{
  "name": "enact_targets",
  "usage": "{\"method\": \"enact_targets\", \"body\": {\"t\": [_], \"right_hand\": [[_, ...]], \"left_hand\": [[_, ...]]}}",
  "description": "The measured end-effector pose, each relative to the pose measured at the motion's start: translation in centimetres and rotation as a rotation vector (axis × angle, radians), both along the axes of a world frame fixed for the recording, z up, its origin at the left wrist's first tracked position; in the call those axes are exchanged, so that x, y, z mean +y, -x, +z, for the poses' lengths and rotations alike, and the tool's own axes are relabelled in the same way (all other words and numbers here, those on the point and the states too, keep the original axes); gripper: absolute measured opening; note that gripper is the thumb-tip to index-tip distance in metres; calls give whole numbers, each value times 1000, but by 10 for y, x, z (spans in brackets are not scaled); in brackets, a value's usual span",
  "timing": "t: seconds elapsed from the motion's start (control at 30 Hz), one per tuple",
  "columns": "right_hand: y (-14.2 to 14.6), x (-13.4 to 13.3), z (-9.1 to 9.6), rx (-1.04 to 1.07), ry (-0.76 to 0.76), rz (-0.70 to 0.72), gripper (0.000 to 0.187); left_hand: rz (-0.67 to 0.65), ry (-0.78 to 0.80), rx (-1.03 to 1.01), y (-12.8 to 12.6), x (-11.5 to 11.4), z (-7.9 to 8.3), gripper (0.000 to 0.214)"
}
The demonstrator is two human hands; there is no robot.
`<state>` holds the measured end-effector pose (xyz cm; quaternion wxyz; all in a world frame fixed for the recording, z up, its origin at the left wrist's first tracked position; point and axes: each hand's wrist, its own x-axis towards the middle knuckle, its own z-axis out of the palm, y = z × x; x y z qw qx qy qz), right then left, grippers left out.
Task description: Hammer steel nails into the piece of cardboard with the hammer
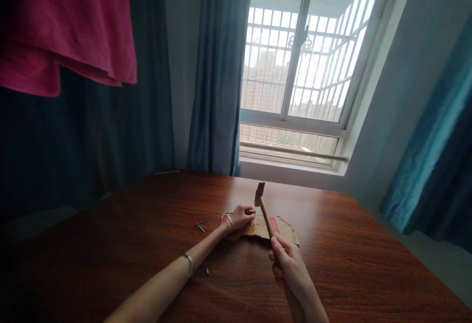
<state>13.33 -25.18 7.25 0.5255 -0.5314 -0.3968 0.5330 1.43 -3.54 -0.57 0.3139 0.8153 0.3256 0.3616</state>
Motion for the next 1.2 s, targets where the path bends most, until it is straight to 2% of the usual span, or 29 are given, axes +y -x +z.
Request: {"method": "enact_targets", "body": {"t": [0.47, 1.03, 1.2], "right_hand": [[2, 1, 1, -14, 20, 1, 40], [3, 3, -2, -10, 25, -12, 40], [3, 4, -4, 10, -20, -20, 41]], "left_hand": [[-10, -28, 14, -1, 6, -9, 20], [-22, 2, -13, 1, 0, -1, 18], [-10, 22, 4, 1, -1, 1, 18]]}}
